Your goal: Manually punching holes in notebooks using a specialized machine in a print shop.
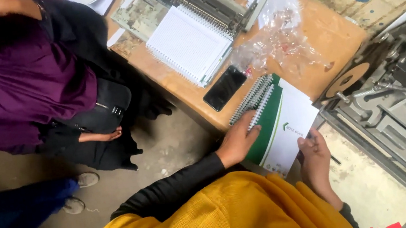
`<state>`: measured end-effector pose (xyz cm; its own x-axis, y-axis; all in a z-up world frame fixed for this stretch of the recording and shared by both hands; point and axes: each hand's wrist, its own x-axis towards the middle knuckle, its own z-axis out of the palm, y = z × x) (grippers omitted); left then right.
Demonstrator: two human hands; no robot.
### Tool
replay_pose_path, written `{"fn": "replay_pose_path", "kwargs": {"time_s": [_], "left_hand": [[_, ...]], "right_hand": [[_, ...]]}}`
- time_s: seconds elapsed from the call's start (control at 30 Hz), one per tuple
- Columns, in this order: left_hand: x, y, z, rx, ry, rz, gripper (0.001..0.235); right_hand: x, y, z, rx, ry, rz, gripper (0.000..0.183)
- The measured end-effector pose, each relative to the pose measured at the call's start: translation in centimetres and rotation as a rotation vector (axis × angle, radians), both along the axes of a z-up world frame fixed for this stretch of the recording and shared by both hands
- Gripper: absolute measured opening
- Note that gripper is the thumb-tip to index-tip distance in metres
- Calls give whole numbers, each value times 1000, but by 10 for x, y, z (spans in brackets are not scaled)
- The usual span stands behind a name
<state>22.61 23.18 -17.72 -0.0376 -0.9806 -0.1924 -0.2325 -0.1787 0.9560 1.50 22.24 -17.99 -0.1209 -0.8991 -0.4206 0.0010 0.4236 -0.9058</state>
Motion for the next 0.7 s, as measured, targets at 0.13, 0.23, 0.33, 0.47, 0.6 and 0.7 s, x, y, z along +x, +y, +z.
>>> {"fn": "replay_pose_path", "kwargs": {"time_s": [0.13, 0.23, 0.33, 0.47, 0.6, 0.7], "left_hand": [[-4, -26, 13, -38, -279, 12, 47], [-9, -46, -5, -87, -383, 25, 40], [-13, -56, -21, -169, -457, 4, 34], [-4, -53, -1, -199, -526, 33, 41], [14, -54, -11, -119, -429, 70, 52], [16, -59, -7, 153, -234, -76, 68]], "right_hand": [[15, -13, 21, -213, 250, -30, 29], [6, -27, 12, -235, 535, 62, 30], [-8, -36, -4, -251, 824, 209, 37], [11, -30, 24, -137, 966, 377, 50], [32, -11, 60, -12, 924, 356, 57], [43, -7, 75, 30, 916, 396, 57]]}}
